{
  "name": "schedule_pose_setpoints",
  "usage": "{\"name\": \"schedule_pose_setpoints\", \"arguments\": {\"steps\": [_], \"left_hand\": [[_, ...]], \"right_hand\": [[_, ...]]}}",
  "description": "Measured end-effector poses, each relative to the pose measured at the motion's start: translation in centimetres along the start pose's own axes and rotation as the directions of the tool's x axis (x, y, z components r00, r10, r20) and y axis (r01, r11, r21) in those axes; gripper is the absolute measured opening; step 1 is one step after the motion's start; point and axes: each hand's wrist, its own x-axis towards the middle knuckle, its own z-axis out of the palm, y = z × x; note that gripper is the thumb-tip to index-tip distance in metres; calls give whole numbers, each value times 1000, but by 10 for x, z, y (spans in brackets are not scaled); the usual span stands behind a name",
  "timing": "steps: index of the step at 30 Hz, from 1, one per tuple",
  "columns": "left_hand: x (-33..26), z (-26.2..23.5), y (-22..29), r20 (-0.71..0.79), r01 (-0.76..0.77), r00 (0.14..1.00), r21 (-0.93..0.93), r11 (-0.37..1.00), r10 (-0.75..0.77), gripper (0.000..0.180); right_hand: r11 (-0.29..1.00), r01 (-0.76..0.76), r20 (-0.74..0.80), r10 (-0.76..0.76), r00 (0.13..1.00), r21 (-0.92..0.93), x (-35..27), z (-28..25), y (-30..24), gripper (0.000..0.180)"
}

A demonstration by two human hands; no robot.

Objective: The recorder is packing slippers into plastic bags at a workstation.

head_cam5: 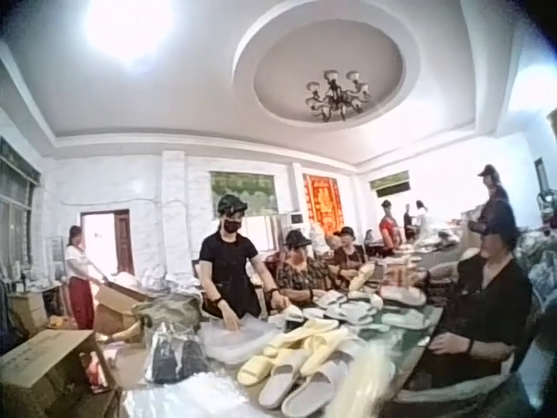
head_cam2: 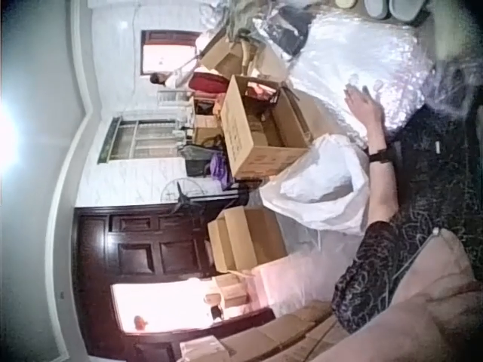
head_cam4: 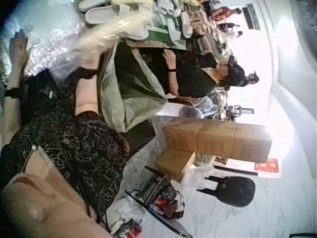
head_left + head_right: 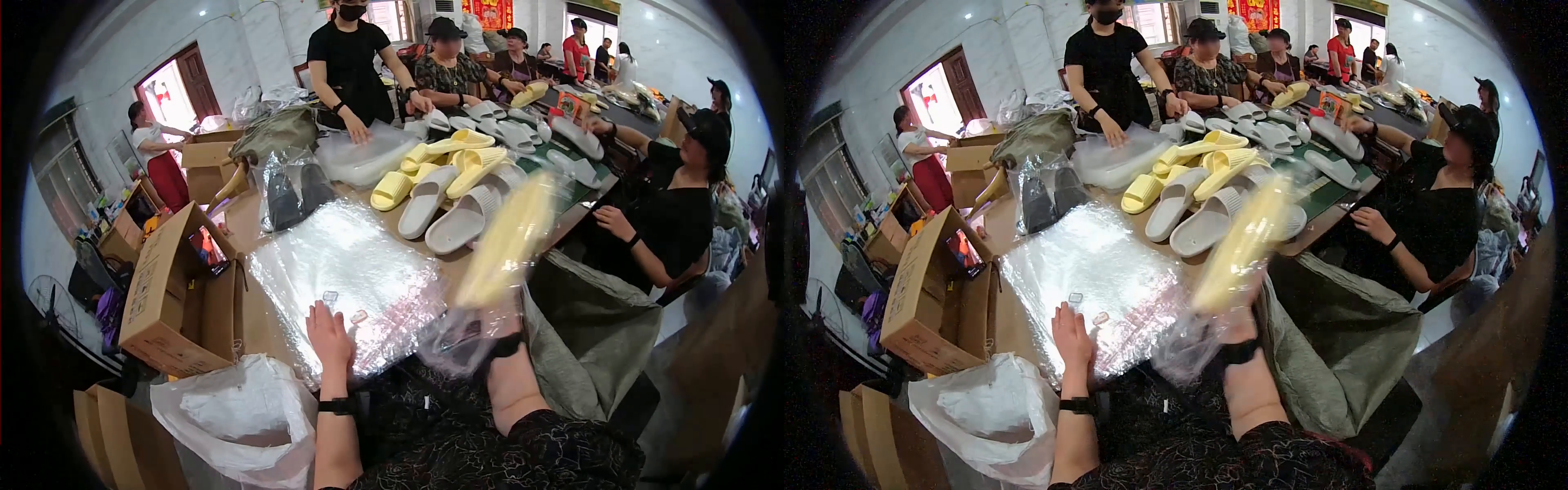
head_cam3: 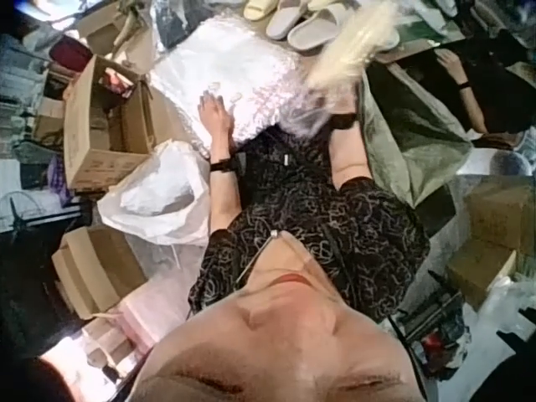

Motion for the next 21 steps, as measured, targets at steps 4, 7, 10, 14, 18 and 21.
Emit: {"name": "schedule_pose_setpoints", "arguments": {"steps": [4, 7, 10, 14, 18, 21], "left_hand": [[-2, 2, 0, 5, -21, 1000, 3, 1000, 21, 56], [-2, -4, 1, 22, 26, 999, -13, 1000, -25, 57], [3, 4, 21, 41, 17, 999, -56, 998, -14, 58], [-2, -7, 5, 24, 30, 999, -14, 999, -29, 60], [-4, -5, -1, 22, 41, 999, -13, 999, -41, 61], [-1, -4, 4, 14, 44, 999, -20, 999, -43, 61]], "right_hand": [[995, 26, -348, 8, 937, 93, 0, -124, -153, 28], [985, 50, -585, 55, 809, 162, -1, -118, -158, 32], [956, 167, -758, 80, 648, 243, 21, -191, -180, 29], [897, 274, -778, 113, 618, 347, 12, -140, -131, 17], [993, 39, -391, 9, 921, 113, -4, -10, -93, 22], [930, -142, -142, 98, 985, -340, 10, 59, -53, 18]]}}
